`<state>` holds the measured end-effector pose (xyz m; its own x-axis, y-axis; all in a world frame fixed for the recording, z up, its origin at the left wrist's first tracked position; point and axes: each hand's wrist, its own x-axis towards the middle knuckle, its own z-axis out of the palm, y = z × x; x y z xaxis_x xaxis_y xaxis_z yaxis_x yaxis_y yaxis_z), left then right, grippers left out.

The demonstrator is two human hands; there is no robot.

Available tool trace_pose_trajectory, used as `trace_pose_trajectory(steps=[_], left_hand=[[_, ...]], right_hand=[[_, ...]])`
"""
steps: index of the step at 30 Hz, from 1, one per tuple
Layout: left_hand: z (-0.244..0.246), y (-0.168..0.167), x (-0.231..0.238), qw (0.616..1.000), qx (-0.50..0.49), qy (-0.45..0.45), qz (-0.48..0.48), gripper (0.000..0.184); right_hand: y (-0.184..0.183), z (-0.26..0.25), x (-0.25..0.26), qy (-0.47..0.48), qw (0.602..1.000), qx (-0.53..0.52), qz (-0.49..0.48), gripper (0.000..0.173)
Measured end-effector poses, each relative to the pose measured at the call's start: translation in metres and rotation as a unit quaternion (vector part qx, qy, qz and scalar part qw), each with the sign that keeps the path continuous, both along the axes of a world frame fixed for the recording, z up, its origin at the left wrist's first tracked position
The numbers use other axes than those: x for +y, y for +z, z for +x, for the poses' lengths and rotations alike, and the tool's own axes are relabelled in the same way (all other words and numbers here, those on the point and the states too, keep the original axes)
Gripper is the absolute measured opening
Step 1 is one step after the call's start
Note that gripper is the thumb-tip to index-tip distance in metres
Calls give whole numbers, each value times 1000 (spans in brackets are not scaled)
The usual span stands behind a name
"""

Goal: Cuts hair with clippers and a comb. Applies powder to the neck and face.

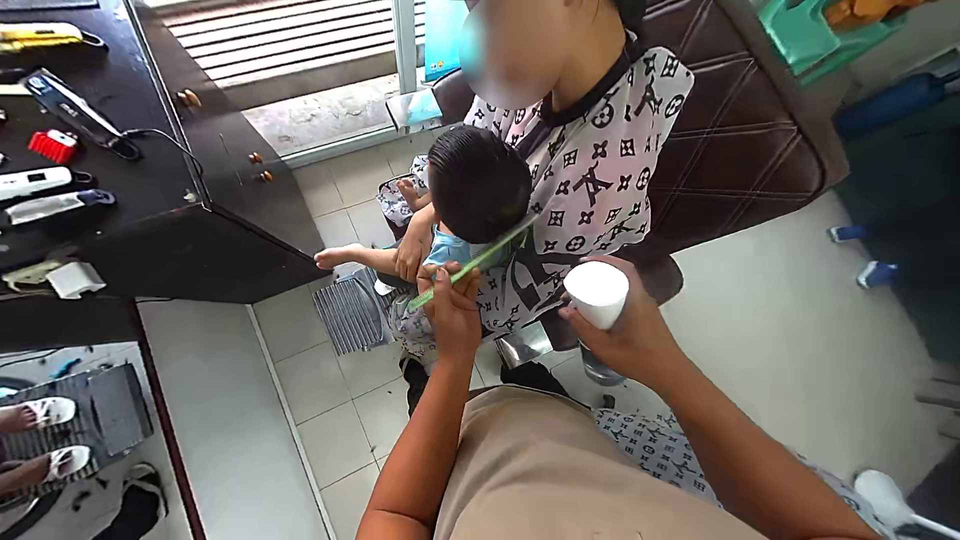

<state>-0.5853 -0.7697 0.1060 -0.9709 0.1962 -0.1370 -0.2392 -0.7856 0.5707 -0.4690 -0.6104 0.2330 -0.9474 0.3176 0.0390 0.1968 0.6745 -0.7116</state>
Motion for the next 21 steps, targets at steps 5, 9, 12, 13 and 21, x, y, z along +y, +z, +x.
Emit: trace_pose_trajectory(steps=[5,9,12,13,21], left_hand=[[46,-24,42,969,87,121,-195,18],[59,24,80,970,119,181,-109,14],[56,7,107,933,134,219,-250,18],[59,-2,111,920,135,224,-293,21],[62,13,123,911,194,227,-284,23]], right_hand=[[-22,-5,61,76,997,-8,-35,67],[-26,-15,95,118,990,11,-80,66],[-36,-24,107,127,986,6,-105,68],[-38,-25,109,128,985,-2,-114,68],[-38,-18,121,127,981,45,-138,67]])
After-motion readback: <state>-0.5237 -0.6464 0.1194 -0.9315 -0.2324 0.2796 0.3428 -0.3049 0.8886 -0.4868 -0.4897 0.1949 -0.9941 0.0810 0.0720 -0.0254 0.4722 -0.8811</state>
